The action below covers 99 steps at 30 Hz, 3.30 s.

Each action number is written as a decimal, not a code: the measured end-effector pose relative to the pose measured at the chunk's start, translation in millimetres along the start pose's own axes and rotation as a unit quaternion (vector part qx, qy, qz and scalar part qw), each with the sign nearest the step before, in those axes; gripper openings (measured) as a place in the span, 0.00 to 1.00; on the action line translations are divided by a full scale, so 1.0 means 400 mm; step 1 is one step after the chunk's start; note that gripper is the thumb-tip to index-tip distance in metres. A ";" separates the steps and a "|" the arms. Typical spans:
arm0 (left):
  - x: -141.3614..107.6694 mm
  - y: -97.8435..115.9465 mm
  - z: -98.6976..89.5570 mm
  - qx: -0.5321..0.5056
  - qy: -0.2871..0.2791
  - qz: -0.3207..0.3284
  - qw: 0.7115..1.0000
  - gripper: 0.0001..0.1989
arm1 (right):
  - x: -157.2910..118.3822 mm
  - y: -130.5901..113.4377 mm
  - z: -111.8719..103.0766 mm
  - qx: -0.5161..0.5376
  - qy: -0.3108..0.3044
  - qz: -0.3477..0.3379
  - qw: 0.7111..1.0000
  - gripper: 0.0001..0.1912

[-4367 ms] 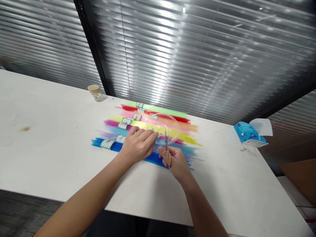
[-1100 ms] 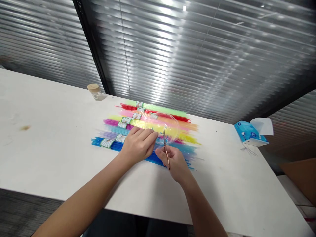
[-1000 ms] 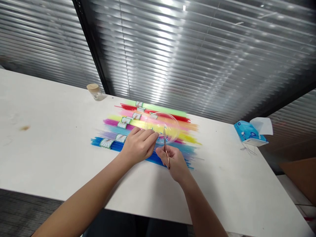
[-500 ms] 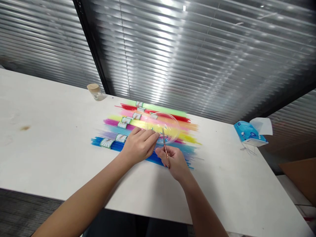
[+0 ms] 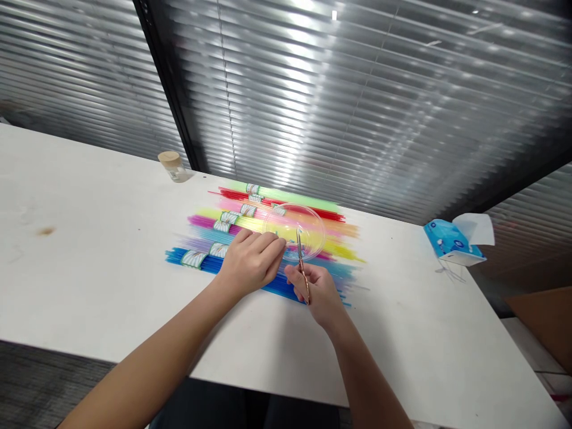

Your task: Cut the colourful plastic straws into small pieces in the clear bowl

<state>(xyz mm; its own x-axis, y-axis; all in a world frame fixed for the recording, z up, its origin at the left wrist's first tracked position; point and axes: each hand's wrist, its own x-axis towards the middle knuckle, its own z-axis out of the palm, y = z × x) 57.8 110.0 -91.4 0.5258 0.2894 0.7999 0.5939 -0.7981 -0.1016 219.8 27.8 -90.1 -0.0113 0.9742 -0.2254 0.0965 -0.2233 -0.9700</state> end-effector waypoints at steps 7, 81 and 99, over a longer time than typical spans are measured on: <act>-0.002 0.000 0.002 -0.003 0.003 0.002 1.000 0.03 | 0.002 0.001 -0.002 -0.003 -0.002 0.003 1.000 0.27; -0.004 0.001 0.001 0.005 -0.005 -0.008 1.000 0.06 | -0.002 -0.007 0.001 -0.011 0.006 -0.010 1.000 0.26; -0.002 -0.003 -0.001 0.023 0.001 -0.009 1.000 0.07 | 0.003 0.000 0.000 0.004 0.009 -0.004 1.000 0.28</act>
<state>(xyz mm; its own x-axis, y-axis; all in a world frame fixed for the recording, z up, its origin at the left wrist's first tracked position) 56.3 110.7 -91.8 0.5130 0.3033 0.8030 0.6316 -0.7669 -0.1139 219.6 29.0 -90.3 0.0061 0.9763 -0.2162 0.0894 -0.2159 -0.9723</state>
